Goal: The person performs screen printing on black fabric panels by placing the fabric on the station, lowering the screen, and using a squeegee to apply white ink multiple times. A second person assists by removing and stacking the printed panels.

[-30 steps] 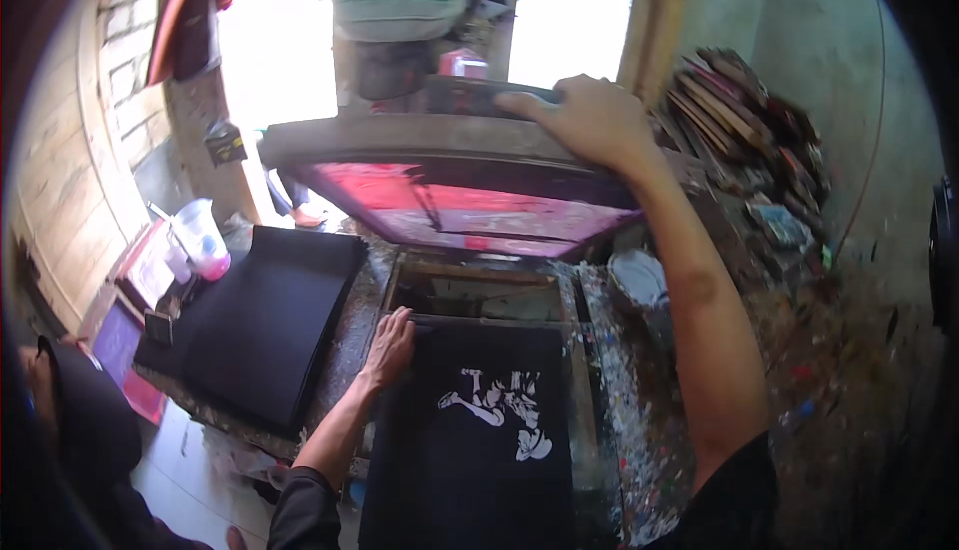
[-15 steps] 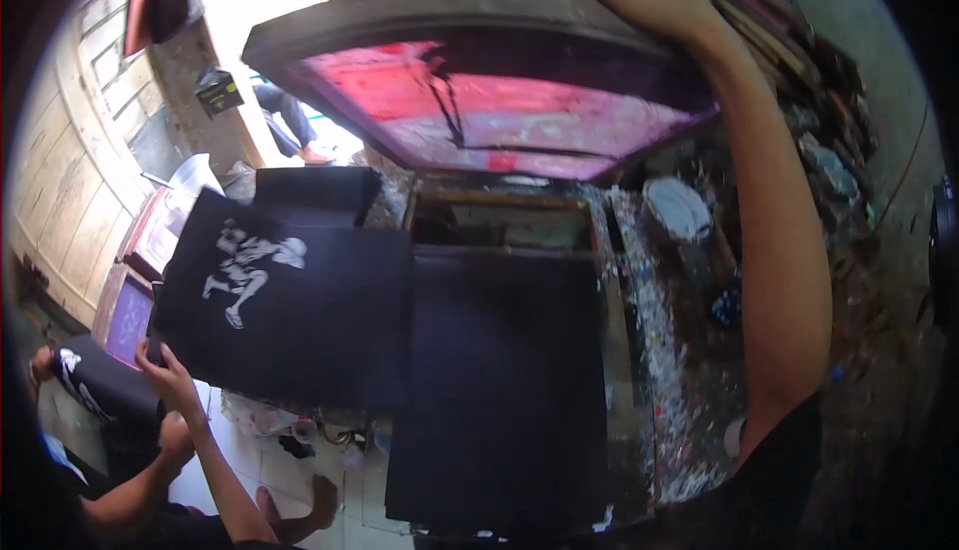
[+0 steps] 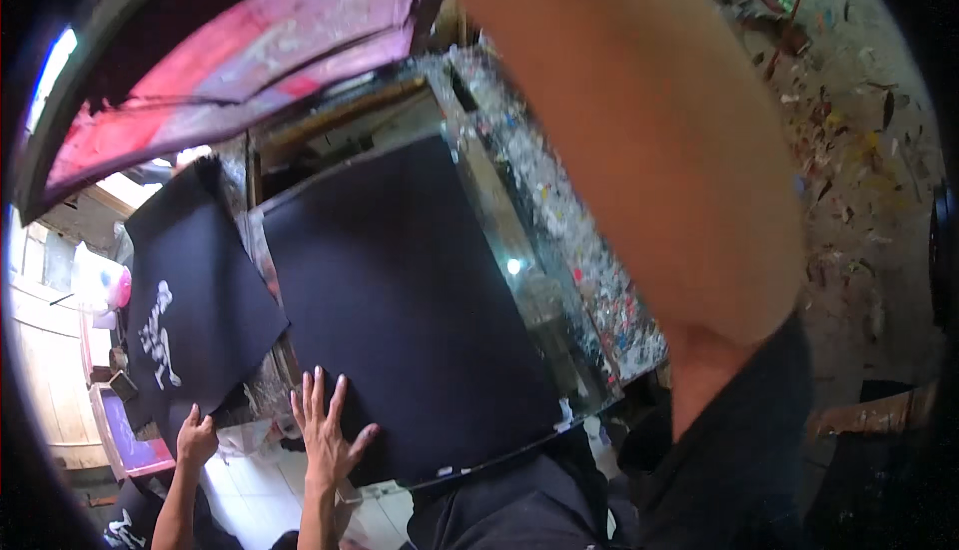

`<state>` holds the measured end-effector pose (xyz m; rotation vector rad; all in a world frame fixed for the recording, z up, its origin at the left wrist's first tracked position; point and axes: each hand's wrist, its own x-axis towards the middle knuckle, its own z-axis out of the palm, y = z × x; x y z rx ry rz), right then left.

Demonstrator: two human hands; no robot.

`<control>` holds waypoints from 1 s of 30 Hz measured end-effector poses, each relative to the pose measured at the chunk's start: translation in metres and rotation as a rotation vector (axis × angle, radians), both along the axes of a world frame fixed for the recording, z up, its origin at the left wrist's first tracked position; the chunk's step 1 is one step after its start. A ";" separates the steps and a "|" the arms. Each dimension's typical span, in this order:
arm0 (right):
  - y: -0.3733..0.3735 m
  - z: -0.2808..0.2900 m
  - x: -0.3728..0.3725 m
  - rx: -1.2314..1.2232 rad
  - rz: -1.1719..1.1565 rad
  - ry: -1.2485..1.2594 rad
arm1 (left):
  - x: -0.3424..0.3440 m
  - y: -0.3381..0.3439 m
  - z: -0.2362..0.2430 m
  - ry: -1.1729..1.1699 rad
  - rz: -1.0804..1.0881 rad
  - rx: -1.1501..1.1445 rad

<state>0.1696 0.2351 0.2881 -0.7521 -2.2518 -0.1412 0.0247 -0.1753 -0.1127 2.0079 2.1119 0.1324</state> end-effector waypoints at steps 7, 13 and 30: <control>-0.084 -0.019 0.030 -0.062 -0.066 -0.028 | 0.004 -0.008 0.032 -0.070 0.044 0.048; -0.168 -0.164 0.072 0.214 -0.035 0.081 | 0.068 0.058 0.148 -1.470 0.490 0.874; -0.129 -0.348 0.059 0.032 0.112 -0.431 | 0.059 0.005 0.013 -1.751 0.920 0.267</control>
